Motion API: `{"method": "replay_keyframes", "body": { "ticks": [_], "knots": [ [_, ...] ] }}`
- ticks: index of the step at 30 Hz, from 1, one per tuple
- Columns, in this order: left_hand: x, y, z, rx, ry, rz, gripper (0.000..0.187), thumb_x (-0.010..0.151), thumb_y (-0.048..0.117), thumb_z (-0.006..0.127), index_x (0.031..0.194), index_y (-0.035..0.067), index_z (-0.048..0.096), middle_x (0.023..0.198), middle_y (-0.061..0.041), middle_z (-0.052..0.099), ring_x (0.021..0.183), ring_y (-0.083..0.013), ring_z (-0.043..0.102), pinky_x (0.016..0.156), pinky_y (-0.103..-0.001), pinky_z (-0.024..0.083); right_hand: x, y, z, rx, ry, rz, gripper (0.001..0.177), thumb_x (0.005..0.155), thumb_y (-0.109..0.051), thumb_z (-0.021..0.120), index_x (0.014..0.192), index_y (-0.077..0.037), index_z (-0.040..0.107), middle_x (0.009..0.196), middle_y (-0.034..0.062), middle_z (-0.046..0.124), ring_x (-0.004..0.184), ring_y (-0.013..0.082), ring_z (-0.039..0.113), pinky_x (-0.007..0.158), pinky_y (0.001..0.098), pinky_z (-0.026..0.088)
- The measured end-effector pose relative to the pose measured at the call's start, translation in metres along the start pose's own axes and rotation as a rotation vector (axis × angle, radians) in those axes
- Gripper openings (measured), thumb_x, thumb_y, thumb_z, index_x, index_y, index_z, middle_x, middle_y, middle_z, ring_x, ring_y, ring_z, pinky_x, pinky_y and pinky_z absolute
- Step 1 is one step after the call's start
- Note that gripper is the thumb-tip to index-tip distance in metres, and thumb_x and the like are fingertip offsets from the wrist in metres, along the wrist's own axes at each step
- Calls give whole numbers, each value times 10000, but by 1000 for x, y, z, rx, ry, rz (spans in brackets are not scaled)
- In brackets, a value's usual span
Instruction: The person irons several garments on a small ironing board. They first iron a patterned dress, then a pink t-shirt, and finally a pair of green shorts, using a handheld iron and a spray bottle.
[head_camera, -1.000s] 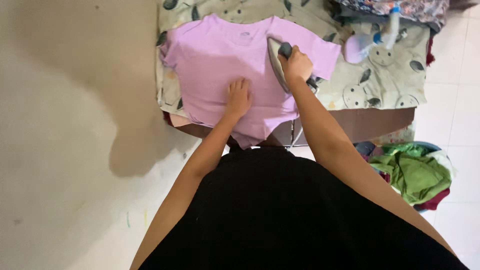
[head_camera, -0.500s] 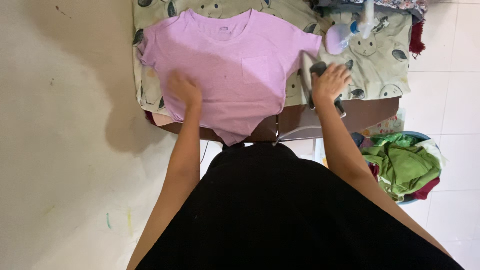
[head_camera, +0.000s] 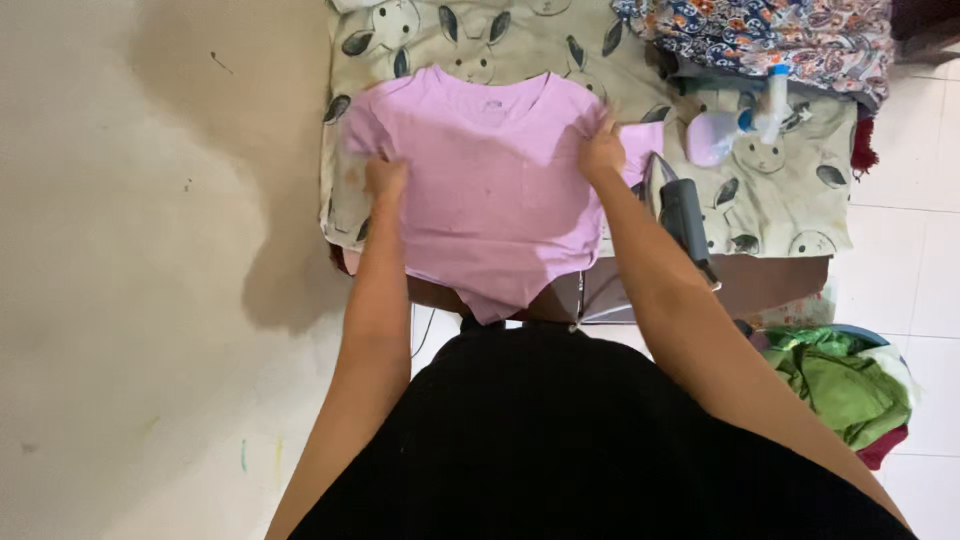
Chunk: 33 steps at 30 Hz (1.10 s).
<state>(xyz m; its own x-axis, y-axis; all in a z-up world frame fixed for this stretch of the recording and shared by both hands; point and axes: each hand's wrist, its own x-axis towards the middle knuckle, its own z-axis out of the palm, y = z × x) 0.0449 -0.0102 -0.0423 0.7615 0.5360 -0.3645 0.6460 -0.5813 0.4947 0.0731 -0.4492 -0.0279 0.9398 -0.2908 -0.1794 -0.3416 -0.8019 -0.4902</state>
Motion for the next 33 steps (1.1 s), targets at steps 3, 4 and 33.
{"method": "replay_keyframes", "body": {
  "ticks": [3,4,33],
  "knots": [
    [19,-3,-11,167,-85,228,539,813,339,825,1201,-13,698,1249,-279,658,1189,-449,617,1038,-606,428,13,3,4,-129,-91,-46,366,978,-241,628,1323,-132,567,1297,219,653,1159,426,651,955,529,521],
    [28,-2,-19,201,-81,318,498,819,335,819,1166,-6,712,1213,-281,671,1159,-445,635,1017,-579,457,15,6,4,-118,-63,-60,309,963,-232,636,1243,-109,588,1226,240,659,1116,444,653,922,538,521],
    [-77,-7,71,-327,-4,308,439,905,289,666,1212,-23,644,1176,-236,706,1102,-396,669,990,-484,512,-56,-46,72,159,168,-67,263,906,-314,685,1047,-101,620,1098,166,686,1004,367,640,848,463,543]
  ]
}}
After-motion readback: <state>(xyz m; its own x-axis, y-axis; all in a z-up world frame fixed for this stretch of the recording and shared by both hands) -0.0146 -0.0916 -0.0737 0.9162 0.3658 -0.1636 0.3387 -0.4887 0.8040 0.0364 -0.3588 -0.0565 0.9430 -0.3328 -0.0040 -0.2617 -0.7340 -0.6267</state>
